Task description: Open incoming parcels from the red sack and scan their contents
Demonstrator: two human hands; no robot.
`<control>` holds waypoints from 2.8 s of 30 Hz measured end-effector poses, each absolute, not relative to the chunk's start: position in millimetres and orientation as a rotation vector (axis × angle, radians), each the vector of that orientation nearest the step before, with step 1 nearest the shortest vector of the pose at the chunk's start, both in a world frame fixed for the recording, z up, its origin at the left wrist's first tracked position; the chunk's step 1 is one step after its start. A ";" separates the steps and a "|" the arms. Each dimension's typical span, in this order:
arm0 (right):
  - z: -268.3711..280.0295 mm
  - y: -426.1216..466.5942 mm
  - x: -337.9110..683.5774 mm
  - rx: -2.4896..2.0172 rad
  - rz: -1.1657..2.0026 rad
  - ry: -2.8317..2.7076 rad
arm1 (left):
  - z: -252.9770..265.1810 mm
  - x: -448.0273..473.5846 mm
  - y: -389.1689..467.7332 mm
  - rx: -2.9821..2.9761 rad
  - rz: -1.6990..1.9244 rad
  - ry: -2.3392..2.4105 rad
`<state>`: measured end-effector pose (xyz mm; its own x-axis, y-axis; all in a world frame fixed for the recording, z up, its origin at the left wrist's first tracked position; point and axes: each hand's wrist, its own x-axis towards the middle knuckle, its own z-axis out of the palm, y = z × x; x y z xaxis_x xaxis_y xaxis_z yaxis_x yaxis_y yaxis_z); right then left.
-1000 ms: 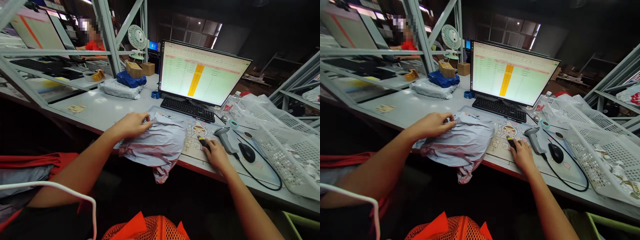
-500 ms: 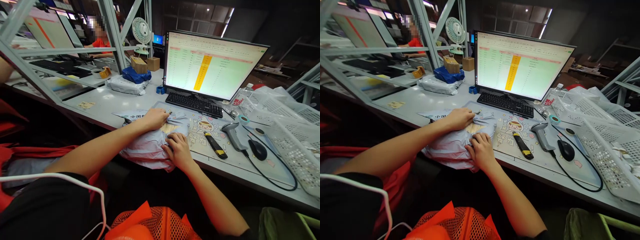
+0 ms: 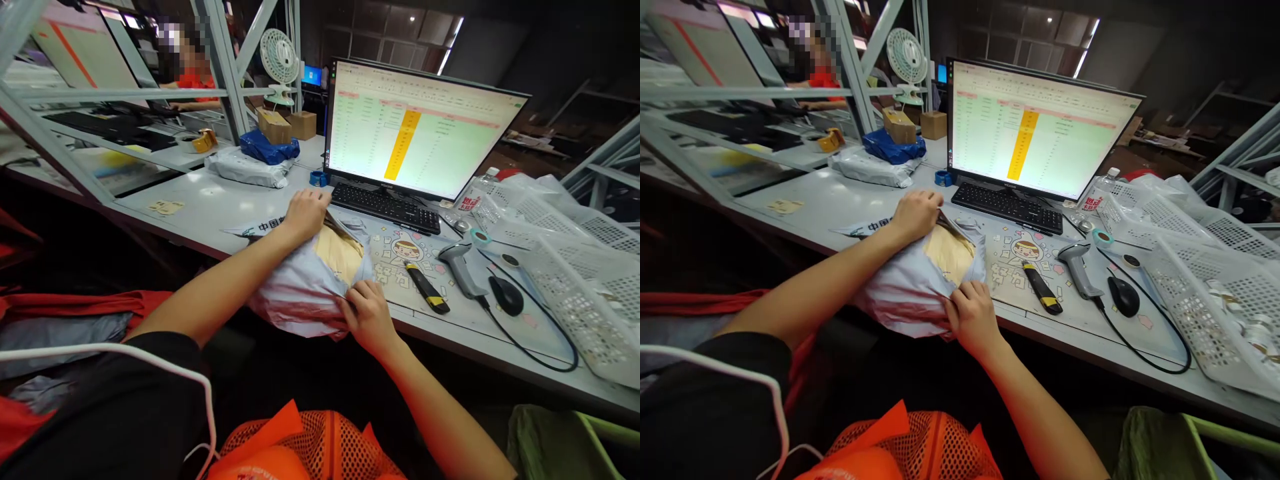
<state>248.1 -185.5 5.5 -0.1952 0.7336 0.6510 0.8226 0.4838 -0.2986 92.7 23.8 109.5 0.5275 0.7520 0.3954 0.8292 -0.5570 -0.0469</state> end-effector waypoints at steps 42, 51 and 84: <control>43.5 -142.7 241.2 -1.894 0.274 -2.037 | 64.1 84.1 -24.1 -2.996 -1.171 -1.324; 54.1 -133.2 242.7 -1.894 0.275 -2.093 | 61.9 85.8 -24.7 -2.909 -1.026 -1.209; 59.8 -148.8 247.3 -1.927 0.209 -2.110 | 56.6 98.3 -7.1 -2.711 -0.982 -1.457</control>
